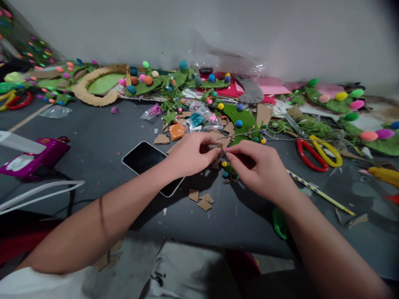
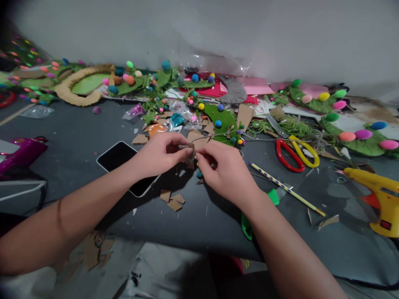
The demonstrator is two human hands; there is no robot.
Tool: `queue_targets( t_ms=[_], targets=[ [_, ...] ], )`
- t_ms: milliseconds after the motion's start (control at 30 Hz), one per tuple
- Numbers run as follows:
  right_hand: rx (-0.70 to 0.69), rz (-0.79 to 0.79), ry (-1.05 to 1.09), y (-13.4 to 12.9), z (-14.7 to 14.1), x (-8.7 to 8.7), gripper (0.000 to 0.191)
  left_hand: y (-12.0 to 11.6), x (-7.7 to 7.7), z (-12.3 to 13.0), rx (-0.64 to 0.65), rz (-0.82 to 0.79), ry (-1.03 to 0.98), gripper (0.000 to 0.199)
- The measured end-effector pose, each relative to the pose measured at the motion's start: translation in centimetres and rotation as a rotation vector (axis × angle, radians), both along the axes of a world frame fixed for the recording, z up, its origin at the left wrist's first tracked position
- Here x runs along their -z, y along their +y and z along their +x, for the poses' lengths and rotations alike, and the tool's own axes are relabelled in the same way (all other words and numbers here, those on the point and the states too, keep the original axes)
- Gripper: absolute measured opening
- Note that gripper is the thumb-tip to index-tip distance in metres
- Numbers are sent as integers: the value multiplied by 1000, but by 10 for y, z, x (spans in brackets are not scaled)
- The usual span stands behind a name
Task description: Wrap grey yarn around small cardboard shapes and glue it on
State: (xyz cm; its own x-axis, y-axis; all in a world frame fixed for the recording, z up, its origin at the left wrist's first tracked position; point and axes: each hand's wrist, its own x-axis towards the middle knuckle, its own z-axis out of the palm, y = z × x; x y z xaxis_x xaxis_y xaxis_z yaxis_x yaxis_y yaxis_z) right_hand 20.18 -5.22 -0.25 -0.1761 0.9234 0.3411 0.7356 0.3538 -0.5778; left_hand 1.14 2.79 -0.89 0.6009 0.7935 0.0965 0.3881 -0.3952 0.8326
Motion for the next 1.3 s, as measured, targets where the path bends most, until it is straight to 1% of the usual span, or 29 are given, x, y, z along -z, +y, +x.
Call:
queue_targets(
  t_ms=[100, 167, 200, 267, 333, 400, 467, 567, 633, 700, 767, 833, 900, 967, 1067, 1133, 1200, 1233, 1267, 1300],
  targets=[
    [-38, 139, -60, -1, -1, 6, 22, 4, -2, 0, -68, -141, -222, 17],
    [-34, 175, -31, 0, -2, 7, 25, 4, -4, 0, -96, -240, -354, 19],
    [-28, 175, 3, 0, -2, 6, 24, 4, -4, 0, -89, -300, -416, 19],
    [-31, 137, 69, 1, -2, 4, 21, 5, -5, -1, -19, -418, -504, 19],
    [-63, 68, 106, 3, 0, 2, 22, 5, -5, -3, 82, -475, -504, 17],
    [-115, 6, 113, 4, 5, 0, 24, 5, -6, -4, 168, -445, -409, 14],
    [-131, -20, 90, 5, 10, 0, 24, 3, -7, -5, 206, -319, -233, 14],
    [-56, -15, -13, 4, 14, 0, 19, -4, -8, -4, 152, -31, 57, 18],
    [10, -16, -67, 3, 12, -2, 15, -8, -7, -2, 96, 116, 169, 19],
    [49, -13, -54, 1, 7, -3, 13, -9, -6, 0, 55, 208, 200, 18],
    [44, 7, -16, 0, 1, -3, 12, -7, -5, 1, -9, 250, 138, 17],
    [15, 27, -3, -1, -2, 0, 15, -4, -5, 1, -93, 201, -1, 17],
    [-6, 38, -15, -1, -3, 3, 18, -1, -5, 1, -144, 66, -160, 19],
    [-6, 48, -21, 0, -3, 6, 21, 0, -6, 2, -144, -93, -295, 21],
    [-19, 49, -22, 2, 0, 5, 22, 2, -6, 1, -66, -286, -426, 22],
    [-53, 16, -20, 4, 3, 3, 23, 3, -5, -1, 39, -363, -421, 20],
    [-109, -23, -21, 5, 7, 2, 23, 4, -5, -3, 165, -381, -326, 17],
    [-138, -43, -26, 6, 10, 2, 23, 3, -5, -3, 217, -356, -251, 16],
    [-155, -60, -37, 6, 12, 3, 22, 2, -4, -4, 248, -298, -163, 15],
    [-156, -74, -58, 6, 14, 3, 22, 0, -4, -4, 253, -210, -69, 15]
  ],
)
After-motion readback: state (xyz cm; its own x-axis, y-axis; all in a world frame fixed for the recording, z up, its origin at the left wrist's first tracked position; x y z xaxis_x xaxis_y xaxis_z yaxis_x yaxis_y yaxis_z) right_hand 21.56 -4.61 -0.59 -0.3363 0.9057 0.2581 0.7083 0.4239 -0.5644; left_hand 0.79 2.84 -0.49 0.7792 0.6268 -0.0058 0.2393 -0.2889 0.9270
